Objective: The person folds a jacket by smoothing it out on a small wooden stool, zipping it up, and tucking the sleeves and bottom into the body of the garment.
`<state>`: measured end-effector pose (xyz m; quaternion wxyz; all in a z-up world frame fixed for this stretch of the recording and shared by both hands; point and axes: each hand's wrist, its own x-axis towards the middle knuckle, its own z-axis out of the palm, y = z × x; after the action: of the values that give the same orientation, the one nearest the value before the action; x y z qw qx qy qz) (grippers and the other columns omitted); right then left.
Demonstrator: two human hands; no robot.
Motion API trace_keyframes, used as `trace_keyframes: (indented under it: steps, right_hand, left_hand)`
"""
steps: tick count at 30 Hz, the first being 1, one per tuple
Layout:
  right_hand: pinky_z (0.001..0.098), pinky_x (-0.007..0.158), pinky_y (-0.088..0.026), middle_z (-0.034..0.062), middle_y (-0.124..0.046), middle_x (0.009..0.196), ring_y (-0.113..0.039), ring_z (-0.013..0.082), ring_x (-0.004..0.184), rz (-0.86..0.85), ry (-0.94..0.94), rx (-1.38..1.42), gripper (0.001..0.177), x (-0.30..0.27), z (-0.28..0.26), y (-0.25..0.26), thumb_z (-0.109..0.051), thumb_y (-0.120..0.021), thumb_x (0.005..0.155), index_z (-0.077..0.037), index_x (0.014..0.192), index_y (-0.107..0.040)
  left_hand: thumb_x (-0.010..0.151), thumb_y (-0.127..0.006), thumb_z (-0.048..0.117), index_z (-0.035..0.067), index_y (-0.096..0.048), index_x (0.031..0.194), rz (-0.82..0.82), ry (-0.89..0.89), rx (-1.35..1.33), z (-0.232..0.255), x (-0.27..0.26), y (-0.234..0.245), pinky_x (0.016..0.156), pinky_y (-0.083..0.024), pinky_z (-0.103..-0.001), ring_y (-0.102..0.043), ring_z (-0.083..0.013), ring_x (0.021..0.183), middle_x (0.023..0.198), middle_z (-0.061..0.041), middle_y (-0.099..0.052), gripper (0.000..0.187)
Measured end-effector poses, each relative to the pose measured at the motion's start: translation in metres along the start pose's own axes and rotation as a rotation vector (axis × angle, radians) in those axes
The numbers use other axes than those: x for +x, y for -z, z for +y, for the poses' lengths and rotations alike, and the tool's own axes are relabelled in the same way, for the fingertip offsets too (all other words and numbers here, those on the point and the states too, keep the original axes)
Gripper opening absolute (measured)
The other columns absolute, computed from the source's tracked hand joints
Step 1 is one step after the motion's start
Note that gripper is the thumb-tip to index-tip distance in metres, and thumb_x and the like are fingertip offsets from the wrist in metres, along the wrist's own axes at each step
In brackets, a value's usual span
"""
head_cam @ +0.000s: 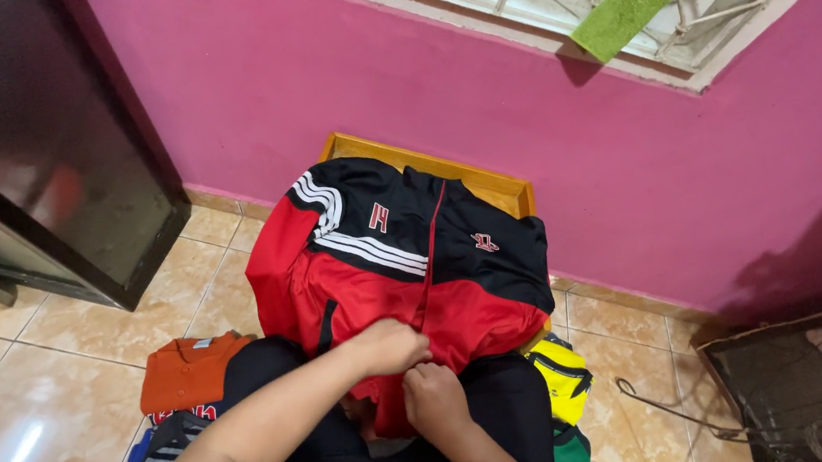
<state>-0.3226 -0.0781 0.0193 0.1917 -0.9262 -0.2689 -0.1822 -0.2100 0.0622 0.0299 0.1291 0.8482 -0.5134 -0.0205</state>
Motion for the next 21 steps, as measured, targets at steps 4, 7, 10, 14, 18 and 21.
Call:
trace_keyframes:
  steps: [4,7,10,14,18,21]
  right_hand:
    - [0.0486,0.052,-0.041,0.0122,-0.058,0.066,-0.055,0.0332,0.057,-0.163,0.141,-0.052,0.014,-0.012,-0.011,-0.019,-0.02,-0.063,0.077,-0.011,0.068,-0.056]
    - [0.0455,0.058,-0.039,0.0086,-0.057,0.068,-0.056,0.0316,0.063,-0.125,0.177,-0.055,0.014,-0.014,-0.023,-0.018,-0.015,-0.063,0.083,-0.013,0.072,-0.055]
    - [0.0466,0.058,-0.041,0.0098,-0.058,0.069,-0.057,0.0321,0.064,-0.137,0.16,-0.043,0.014,-0.01,-0.022,-0.009,-0.016,-0.064,0.081,-0.012,0.071,-0.056]
    - [0.0481,0.056,-0.043,0.0102,-0.061,0.068,-0.061,0.0339,0.064,-0.273,0.154,0.02,0.013,-0.013,-0.016,-0.007,-0.017,-0.063,0.081,-0.012,0.07,-0.059]
    - [0.0461,0.06,-0.049,0.0086,-0.068,0.074,-0.065,0.0344,0.068,-0.406,0.0,0.358,0.007,-0.002,-0.021,0.017,-0.013,-0.063,0.079,-0.01,0.072,-0.066]
    - [0.0357,0.07,-0.052,0.0033,-0.074,0.081,-0.07,0.0239,0.076,-0.347,-0.199,0.575,0.006,-0.01,-0.007,0.007,-0.01,-0.066,0.081,-0.014,0.083,-0.071]
  left_hand:
    - [0.105,-0.043,0.047,0.011,-0.067,0.095,0.05,0.104,-0.021,-0.048,0.026,-0.006,0.061,-0.049,-0.059,-0.068,-0.0454,0.069,0.076,-0.018,-0.071,0.045]
    - [0.105,-0.05,0.042,0.012,-0.065,0.085,0.004,0.186,0.063,-0.06,0.033,0.027,0.064,-0.053,-0.053,-0.07,-0.044,0.073,0.076,-0.015,-0.072,0.039]
    - [0.106,-0.049,0.042,0.011,-0.069,0.091,-0.116,0.29,0.006,-0.069,0.037,0.025,0.075,-0.054,-0.05,-0.071,-0.0398,0.087,0.091,-0.015,-0.075,0.04]
    - [0.104,-0.049,0.044,0.015,-0.068,0.089,-0.093,0.288,0.07,-0.084,0.028,-0.017,0.079,-0.049,-0.048,-0.07,-0.0385,0.088,0.09,-0.01,-0.075,0.038]
    - [0.099,-0.053,0.047,0.017,-0.069,0.088,-0.033,0.34,0.052,-0.08,0.021,-0.038,0.093,-0.04,-0.046,-0.069,-0.0366,0.085,0.085,-0.01,-0.074,0.036]
    - [0.097,-0.056,0.043,0.015,-0.072,0.116,0.314,0.422,-0.101,-0.031,0.004,-0.015,0.089,-0.043,-0.051,-0.056,-0.036,0.101,0.107,-0.011,-0.065,0.037]
